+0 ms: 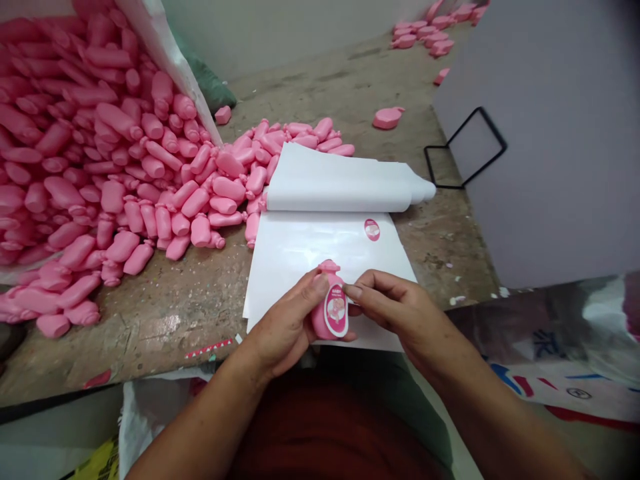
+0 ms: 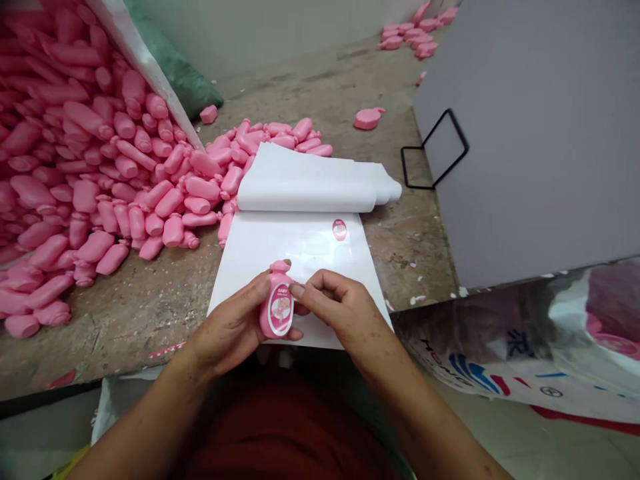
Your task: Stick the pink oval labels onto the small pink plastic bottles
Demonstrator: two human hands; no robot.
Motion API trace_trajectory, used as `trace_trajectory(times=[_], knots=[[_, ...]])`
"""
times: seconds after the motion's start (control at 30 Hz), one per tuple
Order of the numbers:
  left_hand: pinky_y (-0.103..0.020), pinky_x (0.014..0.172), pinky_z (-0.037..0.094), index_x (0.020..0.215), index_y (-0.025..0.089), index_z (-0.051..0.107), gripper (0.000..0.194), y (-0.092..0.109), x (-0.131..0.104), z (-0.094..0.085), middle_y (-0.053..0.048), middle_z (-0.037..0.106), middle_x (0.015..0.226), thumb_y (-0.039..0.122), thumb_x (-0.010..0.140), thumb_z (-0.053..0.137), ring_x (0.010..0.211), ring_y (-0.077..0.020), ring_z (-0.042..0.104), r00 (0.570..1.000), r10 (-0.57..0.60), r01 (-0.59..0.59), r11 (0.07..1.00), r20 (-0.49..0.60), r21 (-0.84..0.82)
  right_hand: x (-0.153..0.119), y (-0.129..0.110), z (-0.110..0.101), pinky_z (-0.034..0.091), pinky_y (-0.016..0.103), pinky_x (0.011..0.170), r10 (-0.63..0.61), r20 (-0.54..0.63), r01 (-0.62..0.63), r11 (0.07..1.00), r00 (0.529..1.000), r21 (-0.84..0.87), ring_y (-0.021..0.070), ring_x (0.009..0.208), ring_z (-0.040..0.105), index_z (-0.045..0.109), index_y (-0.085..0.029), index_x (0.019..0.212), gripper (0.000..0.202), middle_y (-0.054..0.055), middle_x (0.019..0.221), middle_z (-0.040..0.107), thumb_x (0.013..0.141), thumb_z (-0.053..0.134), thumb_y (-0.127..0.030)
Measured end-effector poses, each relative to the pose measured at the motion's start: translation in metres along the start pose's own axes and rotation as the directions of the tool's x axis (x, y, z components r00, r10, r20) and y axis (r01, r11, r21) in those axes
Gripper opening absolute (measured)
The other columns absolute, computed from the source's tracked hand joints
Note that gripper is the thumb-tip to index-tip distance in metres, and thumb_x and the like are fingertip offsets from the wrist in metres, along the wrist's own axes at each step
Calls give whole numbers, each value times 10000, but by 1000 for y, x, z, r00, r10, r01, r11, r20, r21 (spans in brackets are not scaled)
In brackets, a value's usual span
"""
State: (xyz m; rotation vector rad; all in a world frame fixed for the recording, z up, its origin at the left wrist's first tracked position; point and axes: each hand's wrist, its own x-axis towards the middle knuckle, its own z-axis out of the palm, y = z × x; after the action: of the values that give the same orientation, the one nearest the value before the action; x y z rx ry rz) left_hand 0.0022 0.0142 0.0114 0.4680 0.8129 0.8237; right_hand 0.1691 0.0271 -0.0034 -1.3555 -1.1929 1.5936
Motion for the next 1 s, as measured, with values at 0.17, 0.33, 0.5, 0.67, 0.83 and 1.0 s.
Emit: trace_trajectory(times=[0.17,0.33,0.5,0.67,0.83,1.0], knots=[[-308,720,585,1212,236,570,332,2,-2,-2,-92,657,1128,320,901,652,987,-224,671,1000,-13,13,1000,21,7,1,0,0,478,303,662,23,-9,-23,1000,1000,15,107,507,384,533,-229,601,390,-79,513,391,703,788,-508],[-322,747,585,1227,224,572,370,1,-3,-2,-108,647,1180,291,880,679,1044,-249,663,1000,-19,19,1000,17,20,2,-5,2,429,273,570,30,-18,-31,1000,999,-7,99,507,401,520,-222,597,414,-64,555,451,685,780,-533],[-341,768,595,1235,218,566,372,1,-3,-2,-104,641,1156,243,879,671,1045,-249,662,1000,-18,18,999,10,36,3,-3,0,362,263,520,2,-16,-3,998,1000,-59,95,495,383,533,-219,603,378,-57,551,476,733,726,-517],[-346,750,607,1214,228,571,326,1,-4,0,-75,629,1109,210,894,632,1021,-234,663,1000,-19,19,1000,-7,21,3,-3,0,331,264,507,-3,-20,2,998,1000,-61,99,494,394,531,-221,604,369,-58,542,471,744,714,-510],[-345,770,600,1207,250,569,379,1,-5,1,-62,613,1124,189,848,672,1045,-234,647,1000,-15,16,999,-16,39,3,-4,1,370,270,536,-29,-26,26,995,999,-99,121,541,470,537,-223,600,382,-36,570,532,745,714,-530],[-322,769,578,1223,262,546,482,-1,-4,1,-57,600,1138,147,778,695,1035,-223,634,999,-13,15,998,-30,66,2,-2,4,418,277,586,-42,-30,38,994,999,-107,142,594,539,549,-223,612,375,-19,600,584,739,726,-528]])
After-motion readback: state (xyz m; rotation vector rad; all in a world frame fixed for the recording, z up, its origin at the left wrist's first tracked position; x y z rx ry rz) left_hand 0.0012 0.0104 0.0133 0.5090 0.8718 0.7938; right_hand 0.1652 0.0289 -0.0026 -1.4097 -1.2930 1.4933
